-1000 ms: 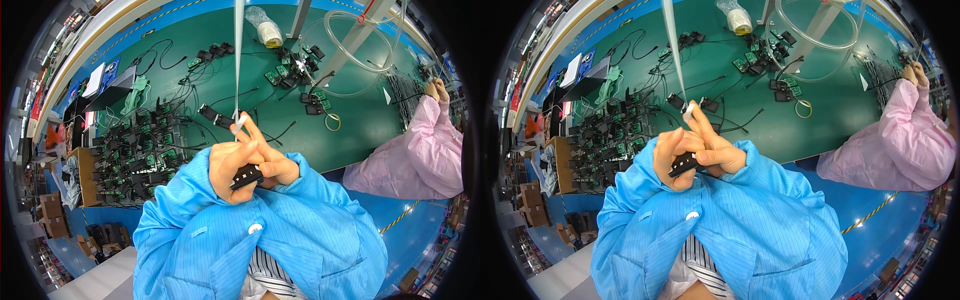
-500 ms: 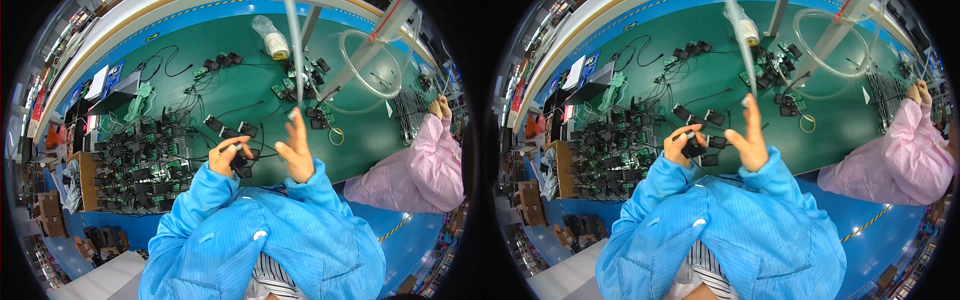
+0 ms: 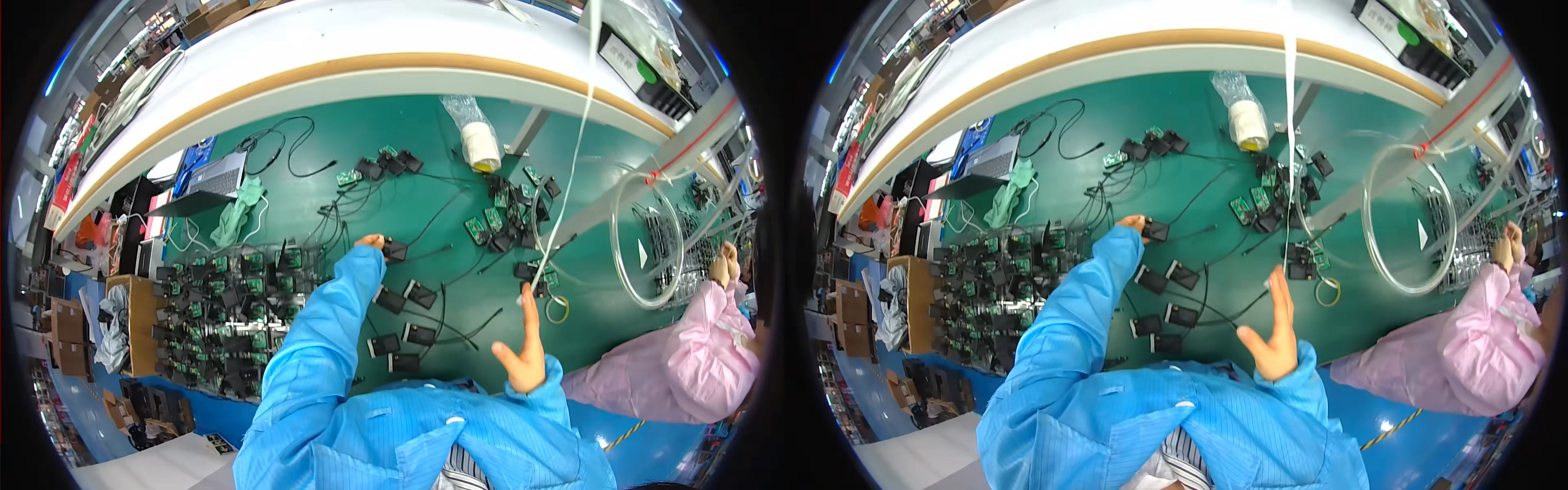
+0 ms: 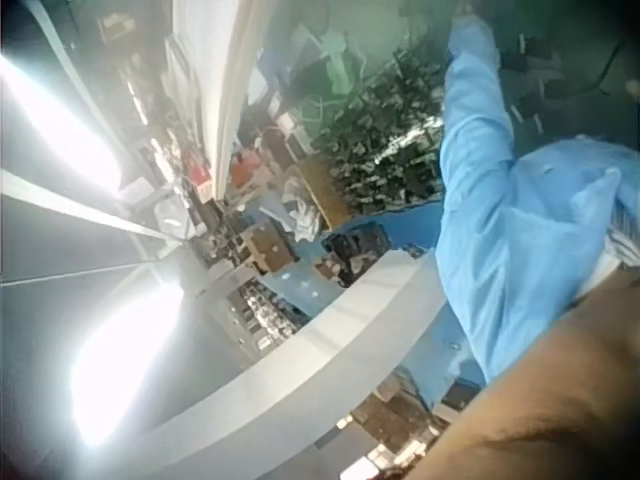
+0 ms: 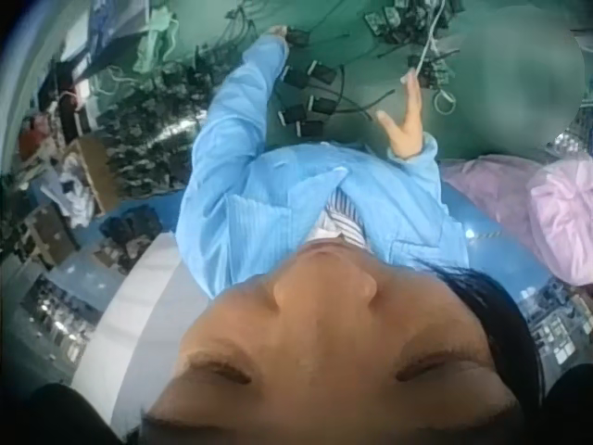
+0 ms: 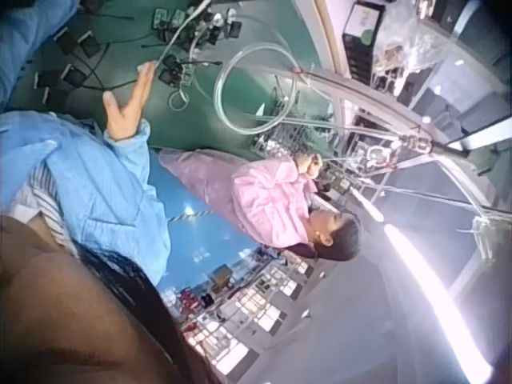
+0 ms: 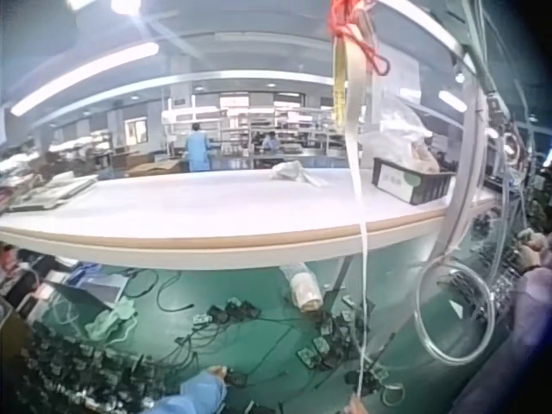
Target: Assembling small electronic modules by connecting wires and components at a manual assembly station.
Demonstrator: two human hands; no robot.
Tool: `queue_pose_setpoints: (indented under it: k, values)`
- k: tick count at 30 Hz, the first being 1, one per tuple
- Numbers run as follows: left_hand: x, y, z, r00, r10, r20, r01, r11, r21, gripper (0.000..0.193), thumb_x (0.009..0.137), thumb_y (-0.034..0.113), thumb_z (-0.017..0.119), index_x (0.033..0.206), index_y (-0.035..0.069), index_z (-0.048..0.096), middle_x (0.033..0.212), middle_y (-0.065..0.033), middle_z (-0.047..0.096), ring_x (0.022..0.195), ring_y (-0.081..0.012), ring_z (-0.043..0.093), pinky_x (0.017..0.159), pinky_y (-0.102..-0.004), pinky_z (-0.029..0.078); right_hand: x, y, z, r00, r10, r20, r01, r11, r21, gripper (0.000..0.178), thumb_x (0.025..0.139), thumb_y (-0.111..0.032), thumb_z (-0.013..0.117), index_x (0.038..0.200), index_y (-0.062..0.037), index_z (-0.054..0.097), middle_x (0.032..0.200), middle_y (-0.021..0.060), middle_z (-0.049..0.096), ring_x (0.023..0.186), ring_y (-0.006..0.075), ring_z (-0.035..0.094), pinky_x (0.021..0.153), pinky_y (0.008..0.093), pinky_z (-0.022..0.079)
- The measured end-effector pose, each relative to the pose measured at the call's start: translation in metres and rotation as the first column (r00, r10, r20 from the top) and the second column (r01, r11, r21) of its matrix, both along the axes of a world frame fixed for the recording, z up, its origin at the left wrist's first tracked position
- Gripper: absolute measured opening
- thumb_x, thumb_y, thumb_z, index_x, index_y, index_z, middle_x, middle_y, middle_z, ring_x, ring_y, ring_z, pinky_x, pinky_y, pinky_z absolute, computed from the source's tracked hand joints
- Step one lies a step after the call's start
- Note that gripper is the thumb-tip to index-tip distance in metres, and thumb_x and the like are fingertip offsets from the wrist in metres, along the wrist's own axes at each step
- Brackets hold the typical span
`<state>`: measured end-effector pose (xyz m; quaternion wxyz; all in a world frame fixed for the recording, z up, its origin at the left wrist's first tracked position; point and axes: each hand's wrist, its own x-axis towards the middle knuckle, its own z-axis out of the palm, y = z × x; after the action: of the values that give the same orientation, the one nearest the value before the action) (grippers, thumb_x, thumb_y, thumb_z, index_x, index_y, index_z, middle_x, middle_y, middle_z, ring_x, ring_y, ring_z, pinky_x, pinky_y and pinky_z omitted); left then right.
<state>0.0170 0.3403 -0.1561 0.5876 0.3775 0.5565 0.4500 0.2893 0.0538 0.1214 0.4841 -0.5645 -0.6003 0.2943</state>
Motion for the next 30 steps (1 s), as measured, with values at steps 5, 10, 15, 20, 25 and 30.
queue_pose_setpoints:
  k: [5, 10, 15, 20, 25, 30]
  values:
    - [0.065, 0.037, 0.020, 0.069, -0.606, -0.793, 0.470, 0.720, -0.510, 0.023, 0.081, 0.027, 0.071, 0.096, 0.010, 0.072, 0.093, -0.0122, 0.067, 0.086, -0.0354, 0.063, 0.081, -0.0424, 0.052, 0.008, 0.017, 0.000, 0.993, -0.014, 0.121, 0.025, 0.996, -0.091, 0.082, 0.078, -0.023, 0.069, 0.148, -0.0057, 0.031, 0.157, 0.0227, 0.018, 0.144, 0.0388, 0.020, 0.115, 0.0492, 0.019]
    - [0.072, 0.124, 0.057, 0.456, 0.359, -0.814, 0.325, 0.784, 0.528, 0.030, 0.072, 0.015, 0.071, 0.095, 0.014, 0.053, 0.103, -0.0114, 0.050, 0.085, -0.0335, 0.053, 0.079, -0.0425, 0.048, 0.003, 0.034, 0.001, 0.989, -0.001, 0.147, 0.020, 0.992, -0.127, 0.078, 0.077, -0.025, 0.070, 0.146, -0.0069, 0.038, 0.156, 0.0231, 0.020, 0.143, 0.0408, 0.022, 0.113, 0.0504, 0.020]
    - [0.025, 0.256, 0.058, 0.510, 0.283, -0.812, 0.070, 0.927, 0.367, 0.026, 0.076, 0.015, 0.071, 0.098, 0.013, 0.056, 0.105, -0.0113, 0.055, 0.089, -0.0319, 0.058, 0.080, -0.0413, 0.049, 0.005, 0.046, 0.002, 0.988, -0.002, 0.153, 0.023, 0.990, -0.138, 0.075, 0.075, -0.025, 0.071, 0.143, -0.0075, 0.043, 0.156, 0.0234, 0.021, 0.142, 0.0416, 0.022, 0.113, 0.0513, 0.020]
    - [-0.003, 0.265, 0.062, 0.427, -0.049, -0.903, 0.196, 0.980, 0.040, 0.016, 0.080, 0.011, 0.067, 0.096, 0.014, 0.068, 0.107, -0.0092, 0.064, 0.083, -0.0288, 0.063, 0.077, -0.0380, 0.052, 0.003, 0.042, 0.003, 0.984, -0.031, 0.178, 0.058, 0.987, -0.148, 0.071, 0.074, -0.023, 0.071, 0.139, -0.0071, 0.048, 0.155, 0.0230, 0.023, 0.142, 0.0417, 0.023, 0.113, 0.0512, 0.020]
    - [-0.013, 0.191, 0.122, 0.491, 0.197, -0.849, 0.325, 0.862, 0.388, 0.020, 0.079, 0.005, 0.065, 0.098, 0.009, 0.069, 0.112, -0.0090, 0.067, 0.082, -0.0242, 0.065, 0.075, -0.0344, 0.052, 0.009, 0.031, 0.005, 0.957, -0.089, 0.278, 0.131, 0.982, -0.136, 0.065, 0.074, -0.021, 0.070, 0.134, -0.0059, 0.053, 0.155, 0.0220, 0.024, 0.143, 0.0407, 0.023, 0.113, 0.0483, 0.021]
    - [-0.060, 0.106, 0.194, 0.987, 0.112, -0.113, 0.015, 0.644, 0.765, 0.017, 0.084, 0.009, 0.056, 0.099, 0.008, 0.063, 0.110, -0.0151, 0.067, 0.083, -0.0266, 0.066, 0.069, -0.0331, 0.053, 0.002, 0.016, 0.018, 0.947, -0.095, 0.306, 0.119, 0.991, -0.060, 0.052, 0.072, -0.017, 0.069, 0.123, -0.0074, 0.061, 0.154, 0.0182, 0.029, 0.140, 0.0397, 0.029, 0.111, 0.0482, 0.024]
